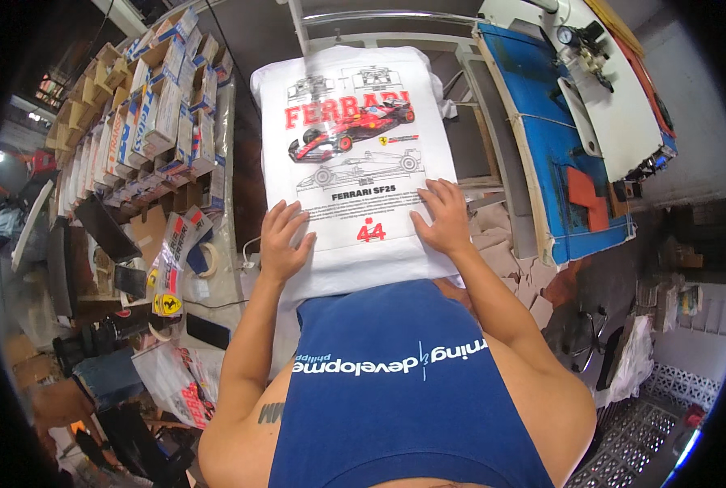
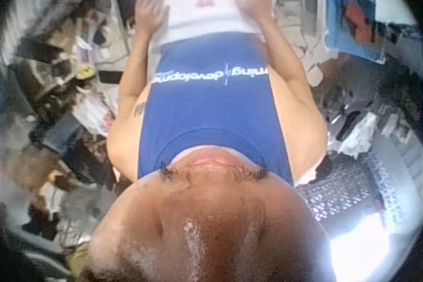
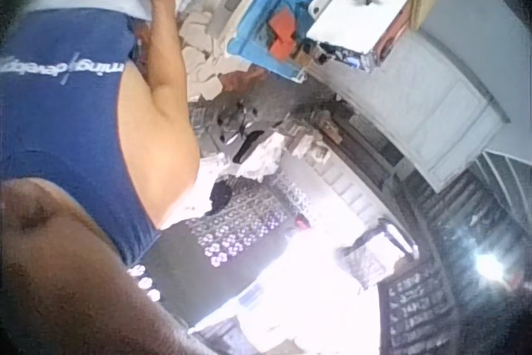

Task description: The person places white t-shirts onto a heat press, aligns printed transfer sheets with Ferrari graphics, and operates the press to apply the designs. They handle multiple shirts and transfers, smoothing each sheet before pressing and stacking finished shirts.

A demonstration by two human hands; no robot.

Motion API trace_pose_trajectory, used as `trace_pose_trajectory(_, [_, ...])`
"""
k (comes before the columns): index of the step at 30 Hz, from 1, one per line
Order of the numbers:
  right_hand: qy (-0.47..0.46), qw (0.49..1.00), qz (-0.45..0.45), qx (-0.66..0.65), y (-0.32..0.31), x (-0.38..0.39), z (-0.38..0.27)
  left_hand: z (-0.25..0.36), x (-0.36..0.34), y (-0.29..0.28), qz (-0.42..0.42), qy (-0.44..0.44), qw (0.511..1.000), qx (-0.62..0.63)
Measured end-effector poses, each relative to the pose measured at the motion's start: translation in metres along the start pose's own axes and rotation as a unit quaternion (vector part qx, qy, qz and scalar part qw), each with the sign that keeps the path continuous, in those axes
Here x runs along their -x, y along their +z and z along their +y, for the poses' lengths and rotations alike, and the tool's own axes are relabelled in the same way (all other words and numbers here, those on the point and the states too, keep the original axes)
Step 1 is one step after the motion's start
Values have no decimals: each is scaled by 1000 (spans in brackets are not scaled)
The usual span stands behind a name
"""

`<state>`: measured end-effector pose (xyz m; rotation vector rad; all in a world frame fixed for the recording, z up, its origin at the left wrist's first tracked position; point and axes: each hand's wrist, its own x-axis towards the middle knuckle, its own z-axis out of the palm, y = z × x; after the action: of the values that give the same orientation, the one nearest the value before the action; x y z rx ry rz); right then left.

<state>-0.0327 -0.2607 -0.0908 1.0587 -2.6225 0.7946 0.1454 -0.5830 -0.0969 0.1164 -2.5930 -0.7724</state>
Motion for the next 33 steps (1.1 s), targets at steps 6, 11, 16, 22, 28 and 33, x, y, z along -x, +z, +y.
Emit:
trace_pose_trajectory(6, [-6, 1000, 3, 3, 0, 0, 0, 0, -1, 0, -3, 1, 1000, -10])
trace_pose_trajectory(11, [-11, 1000, 7, 4, 0, -3, 1, -1, -3, 0, 2, 15, 1000, -15])
trace_pose_trajectory(16, [-10, 1000, 8, 1, 0, 0, -1, 6, -2, -1, -4, 0, 1000, -17])
trace_pose_trajectory(22, [113, 993, -10, -24, -1, -38, 49, -29, -30, -2, -66, -9, 997, -40])
trace_pose_trajectory(28, [615, 577, -210, -494, 16, -32, 114, -114, -37, 19, -43, -529, 653, 540])
trace_pose_trajectory(33, [529, 571, -116, -617, 8, -18, 125, -147, -18, 23, -25, -450, 566, 690])
